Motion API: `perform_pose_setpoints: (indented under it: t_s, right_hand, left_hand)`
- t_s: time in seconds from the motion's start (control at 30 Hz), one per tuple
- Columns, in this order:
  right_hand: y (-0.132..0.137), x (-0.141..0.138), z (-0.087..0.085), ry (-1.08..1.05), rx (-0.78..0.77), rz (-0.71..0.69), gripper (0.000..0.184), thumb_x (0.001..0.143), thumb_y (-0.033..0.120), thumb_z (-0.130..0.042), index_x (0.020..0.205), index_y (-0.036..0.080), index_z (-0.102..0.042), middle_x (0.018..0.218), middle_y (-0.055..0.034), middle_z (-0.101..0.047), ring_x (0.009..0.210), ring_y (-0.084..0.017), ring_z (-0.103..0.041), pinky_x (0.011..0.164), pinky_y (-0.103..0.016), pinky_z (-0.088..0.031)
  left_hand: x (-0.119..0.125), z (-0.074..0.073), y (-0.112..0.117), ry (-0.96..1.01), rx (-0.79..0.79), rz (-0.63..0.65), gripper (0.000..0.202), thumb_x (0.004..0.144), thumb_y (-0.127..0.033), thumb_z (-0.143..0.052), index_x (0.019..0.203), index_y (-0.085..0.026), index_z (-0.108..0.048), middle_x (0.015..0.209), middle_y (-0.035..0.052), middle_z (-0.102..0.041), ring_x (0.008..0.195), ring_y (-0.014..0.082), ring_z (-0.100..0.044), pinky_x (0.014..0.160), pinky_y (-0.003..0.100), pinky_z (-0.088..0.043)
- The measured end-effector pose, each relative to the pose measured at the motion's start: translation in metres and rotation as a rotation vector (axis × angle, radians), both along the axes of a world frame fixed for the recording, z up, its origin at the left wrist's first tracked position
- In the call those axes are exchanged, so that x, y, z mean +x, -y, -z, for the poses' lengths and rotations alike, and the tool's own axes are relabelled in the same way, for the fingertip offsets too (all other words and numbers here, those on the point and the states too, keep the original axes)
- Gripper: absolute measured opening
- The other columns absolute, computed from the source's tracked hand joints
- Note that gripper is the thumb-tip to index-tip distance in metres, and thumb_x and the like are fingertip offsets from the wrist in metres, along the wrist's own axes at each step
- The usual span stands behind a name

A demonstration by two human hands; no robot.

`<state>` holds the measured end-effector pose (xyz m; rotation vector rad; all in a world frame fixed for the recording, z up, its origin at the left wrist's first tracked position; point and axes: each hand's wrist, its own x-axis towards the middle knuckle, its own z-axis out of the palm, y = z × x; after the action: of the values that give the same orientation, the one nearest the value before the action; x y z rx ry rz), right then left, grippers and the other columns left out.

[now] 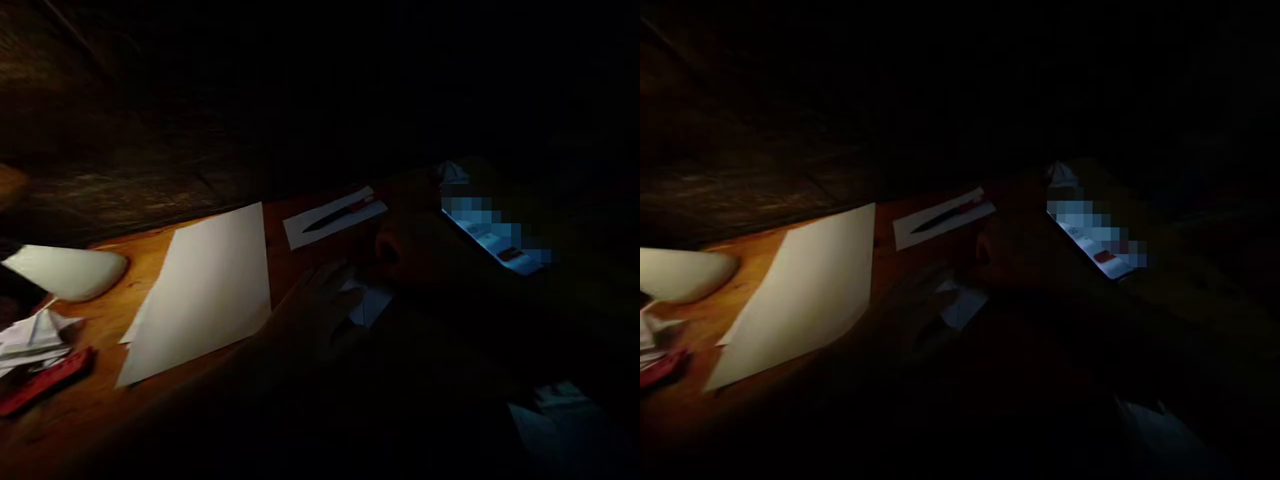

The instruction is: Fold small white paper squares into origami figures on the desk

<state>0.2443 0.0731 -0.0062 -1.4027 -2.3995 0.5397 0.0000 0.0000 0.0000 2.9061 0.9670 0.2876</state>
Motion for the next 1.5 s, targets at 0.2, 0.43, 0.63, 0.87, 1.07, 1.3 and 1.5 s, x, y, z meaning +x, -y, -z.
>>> perform_pose_setpoints:
  t_s: [0.2,0.43,0.63,0.87,1.07,1.3,1.5]
  right_hand:
    - [0.001,-0.004,0.004,-0.095,0.084,0.039,0.043,0.077,0.05,-0.074,0.106,0.02,-0.064,0.117,-0.0119,-0.063,0.109,-0.031,-0.058,0.092,-0.046,-0.047]
    - [0.01,-0.012,0.012,-0.078,0.133,-0.028,0.063,0.075,0.053,-0.074,0.127,0.021,-0.059,0.136,-0.0133,-0.054,0.124,-0.036,-0.052,0.104,-0.055,-0.044]
    - [0.003,-0.006,0.011,-0.084,0.084,-0.043,0.063,0.077,0.051,-0.073,0.13,0.021,-0.056,0.138,-0.0147,-0.053,0.127,-0.037,-0.052,0.104,-0.055,-0.045]
    - [-0.003,-0.001,0.008,-0.122,0.016,-0.089,0.063,0.077,0.04,-0.074,0.134,0.021,-0.056,0.141,-0.014,-0.054,0.129,-0.036,-0.053,0.109,-0.054,-0.044]
    - [-0.004,-0.002,0.008,-0.155,-0.024,-0.096,0.063,0.076,0.034,-0.075,0.135,0.022,-0.056,0.142,-0.0129,-0.054,0.131,-0.034,-0.053,0.111,-0.053,-0.043]
    - [-0.008,-0.002,0.01,-0.17,-0.025,-0.045,0.065,0.072,0.034,-0.079,0.133,0.023,-0.059,0.14,-0.0124,-0.055,0.132,-0.035,-0.051,0.112,-0.054,-0.042]
    - [-0.016,0.003,0.005,-0.188,-0.101,-0.063,0.049,0.078,0.027,-0.07,0.127,0.021,-0.062,0.138,-0.0117,-0.06,0.132,-0.031,-0.055,0.114,-0.049,-0.042]
  left_hand:
    - [0.001,-0.001,-0.002,0.004,0.024,0.01,0.041,0.095,-0.041,-0.064,0.126,-0.015,-0.062,0.153,0.0226,-0.046,0.143,0.041,-0.041,0.109,0.061,-0.048]
    - [0.001,0.001,-0.002,0.0,-0.011,0.005,0.04,0.095,-0.039,-0.065,0.127,-0.016,-0.061,0.153,0.0223,-0.045,0.144,0.0395,-0.04,0.108,0.061,-0.048]
    - [0.0,0.0,-0.003,0.038,-0.016,0.007,0.043,0.095,-0.041,-0.065,0.13,-0.017,-0.06,0.154,0.0204,-0.046,0.144,0.0392,-0.04,0.108,0.061,-0.048]
    - [0.002,-0.003,-0.004,0.058,-0.028,0.0,0.041,0.092,-0.041,-0.069,0.126,-0.019,-0.062,0.15,0.0172,-0.05,0.142,0.0388,-0.042,0.107,0.061,-0.049]
    - [0.0,-0.002,-0.003,0.061,-0.029,0.006,0.041,0.092,-0.037,-0.068,0.127,-0.018,-0.062,0.151,0.019,-0.048,0.142,0.0393,-0.042,0.108,0.061,-0.048]
    - [0.0,0.0,-0.003,0.07,-0.067,-0.014,0.044,0.092,-0.038,-0.068,0.129,-0.017,-0.061,0.153,0.0189,-0.046,0.143,0.0383,-0.041,0.111,0.06,-0.046]
    - [0.001,0.001,-0.003,0.078,-0.097,-0.031,0.042,0.092,-0.038,-0.068,0.128,-0.019,-0.061,0.152,0.0156,-0.048,0.143,0.0369,-0.041,0.112,0.06,-0.045]
